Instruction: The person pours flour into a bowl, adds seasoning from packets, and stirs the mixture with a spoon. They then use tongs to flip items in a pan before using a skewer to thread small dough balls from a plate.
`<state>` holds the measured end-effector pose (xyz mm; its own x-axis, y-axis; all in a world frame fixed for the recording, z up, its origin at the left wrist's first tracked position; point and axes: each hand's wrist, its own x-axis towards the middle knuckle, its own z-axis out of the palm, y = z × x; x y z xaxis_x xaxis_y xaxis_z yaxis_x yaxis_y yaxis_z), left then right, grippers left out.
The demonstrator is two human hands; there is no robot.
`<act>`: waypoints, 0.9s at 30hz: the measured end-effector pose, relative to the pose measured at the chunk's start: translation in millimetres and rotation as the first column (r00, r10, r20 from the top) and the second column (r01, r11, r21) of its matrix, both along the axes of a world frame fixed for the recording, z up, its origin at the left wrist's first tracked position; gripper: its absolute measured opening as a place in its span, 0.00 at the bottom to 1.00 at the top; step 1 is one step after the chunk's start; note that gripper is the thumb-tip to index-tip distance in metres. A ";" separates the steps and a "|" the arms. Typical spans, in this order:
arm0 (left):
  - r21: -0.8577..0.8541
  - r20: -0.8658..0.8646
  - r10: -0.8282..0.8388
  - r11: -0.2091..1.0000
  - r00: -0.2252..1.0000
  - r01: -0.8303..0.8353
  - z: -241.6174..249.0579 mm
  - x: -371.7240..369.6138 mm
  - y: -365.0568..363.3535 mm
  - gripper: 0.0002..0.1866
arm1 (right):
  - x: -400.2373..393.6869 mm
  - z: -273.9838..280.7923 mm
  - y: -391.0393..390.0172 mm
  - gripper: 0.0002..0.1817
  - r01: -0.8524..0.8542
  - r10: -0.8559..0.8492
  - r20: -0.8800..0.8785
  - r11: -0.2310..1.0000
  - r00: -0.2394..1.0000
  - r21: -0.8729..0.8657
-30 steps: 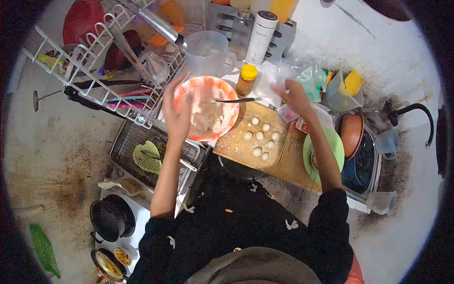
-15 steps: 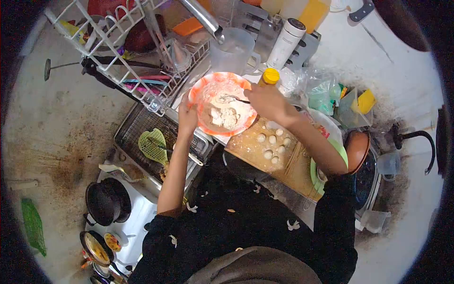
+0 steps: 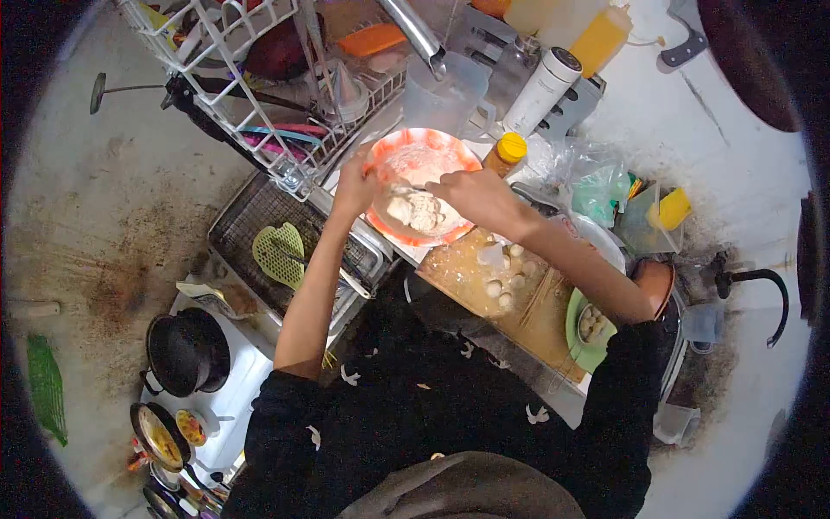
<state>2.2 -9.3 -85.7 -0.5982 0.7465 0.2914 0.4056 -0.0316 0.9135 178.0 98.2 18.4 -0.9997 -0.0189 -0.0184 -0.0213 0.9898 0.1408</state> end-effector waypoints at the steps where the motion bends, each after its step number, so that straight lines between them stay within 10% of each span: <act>1: -0.001 0.072 -0.039 0.999 0.997 0.039 1.9 0.5 0.8 0.27 | 2.9 7.5 -2.3 0.14 -0.036 0.037 0.026 0.999 0.999 -0.007; 11: 0.071 -0.226 0.020 0.997 0.974 -0.004 -3.0 -3.8 4.2 0.27 | 17.0 11.5 7.2 0.12 -0.001 -0.023 0.233 0.995 0.972 0.103; 20: -0.141 0.088 -0.056 0.988 0.995 0.068 1.7 -3.9 2.3 0.25 | -12.5 -24.4 6.1 0.10 0.082 -0.077 -0.058 0.994 0.995 0.079; 27: -0.119 -0.192 -0.036 0.993 0.981 0.013 3.9 -8.6 1.5 0.25 | 33.1 18.7 -10.4 0.16 0.037 -0.062 0.181 0.990 0.982 0.140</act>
